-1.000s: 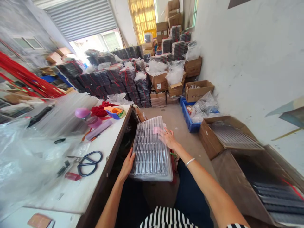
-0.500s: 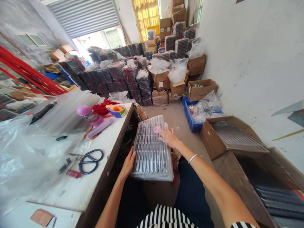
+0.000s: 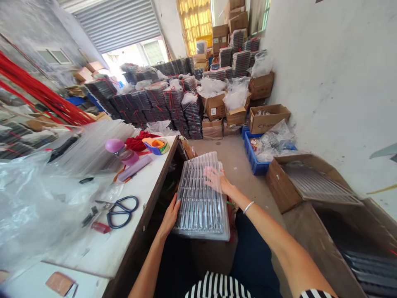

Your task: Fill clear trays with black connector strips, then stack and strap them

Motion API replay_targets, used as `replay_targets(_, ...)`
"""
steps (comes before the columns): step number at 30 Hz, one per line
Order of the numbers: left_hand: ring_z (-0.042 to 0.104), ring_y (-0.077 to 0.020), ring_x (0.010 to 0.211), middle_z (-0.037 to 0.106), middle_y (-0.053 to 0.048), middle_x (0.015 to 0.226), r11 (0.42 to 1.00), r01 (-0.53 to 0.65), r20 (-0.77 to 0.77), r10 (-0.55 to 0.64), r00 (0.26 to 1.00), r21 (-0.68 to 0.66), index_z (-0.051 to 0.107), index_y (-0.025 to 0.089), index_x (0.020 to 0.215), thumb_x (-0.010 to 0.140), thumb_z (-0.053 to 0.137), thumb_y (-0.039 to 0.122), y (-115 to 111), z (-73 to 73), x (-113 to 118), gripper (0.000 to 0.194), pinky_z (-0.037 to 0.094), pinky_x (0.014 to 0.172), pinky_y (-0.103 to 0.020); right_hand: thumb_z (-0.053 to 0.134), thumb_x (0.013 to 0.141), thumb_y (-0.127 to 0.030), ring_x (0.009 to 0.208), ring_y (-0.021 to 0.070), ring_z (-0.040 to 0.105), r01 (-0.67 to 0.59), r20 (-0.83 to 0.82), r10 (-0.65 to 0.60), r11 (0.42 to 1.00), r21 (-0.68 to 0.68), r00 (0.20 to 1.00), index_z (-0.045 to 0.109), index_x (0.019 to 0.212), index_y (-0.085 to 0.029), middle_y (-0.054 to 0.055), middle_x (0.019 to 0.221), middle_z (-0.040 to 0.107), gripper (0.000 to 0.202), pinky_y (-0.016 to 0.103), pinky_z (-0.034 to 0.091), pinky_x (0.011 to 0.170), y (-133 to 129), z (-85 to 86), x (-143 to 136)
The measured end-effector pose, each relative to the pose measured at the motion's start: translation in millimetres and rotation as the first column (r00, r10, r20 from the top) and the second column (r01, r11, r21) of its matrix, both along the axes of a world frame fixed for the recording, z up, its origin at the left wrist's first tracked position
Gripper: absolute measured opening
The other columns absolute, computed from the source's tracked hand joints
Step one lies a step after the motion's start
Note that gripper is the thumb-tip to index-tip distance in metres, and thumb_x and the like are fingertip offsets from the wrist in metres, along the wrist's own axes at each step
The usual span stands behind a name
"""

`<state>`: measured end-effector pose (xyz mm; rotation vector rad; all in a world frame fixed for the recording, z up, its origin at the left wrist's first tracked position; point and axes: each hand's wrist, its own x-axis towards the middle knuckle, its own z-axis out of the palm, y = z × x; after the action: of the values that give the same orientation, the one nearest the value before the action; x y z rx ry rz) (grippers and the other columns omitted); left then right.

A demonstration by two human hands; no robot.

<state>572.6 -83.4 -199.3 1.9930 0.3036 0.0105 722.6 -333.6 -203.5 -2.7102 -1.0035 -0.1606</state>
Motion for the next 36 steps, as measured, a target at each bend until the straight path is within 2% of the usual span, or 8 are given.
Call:
replay_targets(6, 0.025, -0.0205, 0.139, 0.03, -0.011, 0.15, 1.0, 0.004, -0.003, -0.004, 1.0, 0.015, 0.031, 0.013, 0.143, 0.093, 0.038, 0.042, 1, -0.5, 0, 0.058, 0.017, 0.116, -0.037, 0.05, 0.092, -0.044, 0.134, 0.0291, 0.029, 0.014, -0.036, -0.013, 1.0, 0.026, 0.999, 0.045, 0.135, -0.023, 0.009, 0.146, 0.036, 0.048, 0.059, 0.015, 0.11, 3, 2.6, 1)
replay_targets(11, 0.025, -0.0194, 0.139, 0.031, -0.01, 0.15, 0.999, 0.006, -0.019, -0.005, 1.0, 0.042, 0.03, 0.013, 0.144, 0.093, 0.036, 0.041, -1, 0.4, 0, 0.058, 0.017, 0.116, -0.035, 0.053, 0.091, -0.04, 0.133, 0.0293, 0.032, 0.156, -0.067, -0.148, 0.979, 0.131, 0.987, 0.046, 0.134, -0.022, 0.009, 0.144, 0.038, 0.047, 0.059, 0.021, 0.108, -16, 3.0, 2)
replay_targets(15, 0.026, -0.0187, 0.139, 0.031, -0.011, 0.15, 0.997, 0.004, -0.019, -0.002, 1.0, 0.079, 0.029, 0.011, 0.144, 0.093, 0.035, 0.041, -4, 2.5, 0, 0.06, 0.018, 0.115, -0.033, 0.053, 0.092, -0.038, 0.125, 0.0277, 0.042, 0.409, -0.147, -0.383, 0.878, 0.249, 0.912, 0.047, 0.132, -0.02, 0.011, 0.14, 0.041, 0.044, 0.054, 0.034, 0.103, -46, -7.7, 4)
replay_targets(18, 0.027, -0.0204, 0.139, 0.032, -0.012, 0.15, 0.992, -0.009, -0.007, 0.01, 1.0, 0.122, 0.03, 0.012, 0.144, 0.092, 0.038, 0.043, -6, 6.3, 1, 0.061, 0.018, 0.115, -0.034, 0.052, 0.092, -0.038, 0.118, 0.0256, 0.048, 0.535, -0.226, -0.486, 0.782, 0.319, 0.844, 0.048, 0.129, -0.021, 0.011, 0.135, 0.045, 0.041, 0.05, 0.041, 0.098, -58, -22.4, -6)
replay_targets(21, 0.024, -0.0234, 0.14, 0.031, -0.015, 0.15, 0.985, -0.031, 0.01, 0.029, 1.0, 0.173, 0.03, 0.011, 0.143, 0.091, 0.04, 0.045, -8, 12.0, 7, 0.064, 0.017, 0.115, -0.037, 0.052, 0.092, -0.038, 0.114, 0.0247, 0.051, 0.579, -0.285, -0.504, 0.725, 0.374, 0.815, 0.048, 0.129, -0.02, 0.011, 0.133, 0.047, 0.041, 0.049, 0.044, 0.095, -49, -38.1, -25)
replay_targets(25, 0.025, -0.0245, 0.14, 0.031, -0.017, 0.149, 0.976, -0.017, 0.023, 0.012, 1.0, 0.216, 0.03, 0.009, 0.143, 0.089, 0.043, 0.041, -9, 18.7, 23, 0.064, 0.018, 0.115, -0.037, 0.051, 0.092, -0.04, 0.114, 0.0245, 0.051, 0.595, -0.335, -0.492, 0.695, 0.404, 0.803, 0.047, 0.13, -0.02, 0.011, 0.132, 0.047, 0.043, 0.049, 0.044, 0.095, -20, -50.4, -44)
replay_targets(31, 0.031, -0.0247, 0.137, 0.036, -0.019, 0.146, 0.976, 0.017, 0.003, -0.018, 1.0, 0.219, 0.034, 0.004, 0.14, 0.09, 0.04, 0.032, -8, 16.3, 38, 0.058, 0.022, 0.113, -0.038, 0.052, 0.092, -0.041, 0.117, 0.0261, 0.049, 0.654, -0.375, -0.539, 0.669, 0.354, 0.754, 0.046, 0.131, -0.019, 0.011, 0.135, 0.045, 0.045, 0.051, 0.042, 0.097, 5, -52.0, -48)
replay_targets(36, 0.03, -0.0218, 0.138, 0.033, -0.012, 0.149, 0.98, 0.011, 0.003, -0.012, 1.0, 0.199, 0.028, 0.013, 0.145, 0.093, 0.035, 0.033, -13, 11.1, 35, 0.056, 0.024, 0.113, -0.037, 0.047, 0.093, -0.046, 0.124, 0.0289, 0.043, 0.699, -0.382, -0.591, 0.654, 0.288, 0.71, 0.037, 0.14, -0.021, 0.013, 0.142, 0.038, 0.054, 0.055, 0.036, 0.101, 13, -46.9, -54)
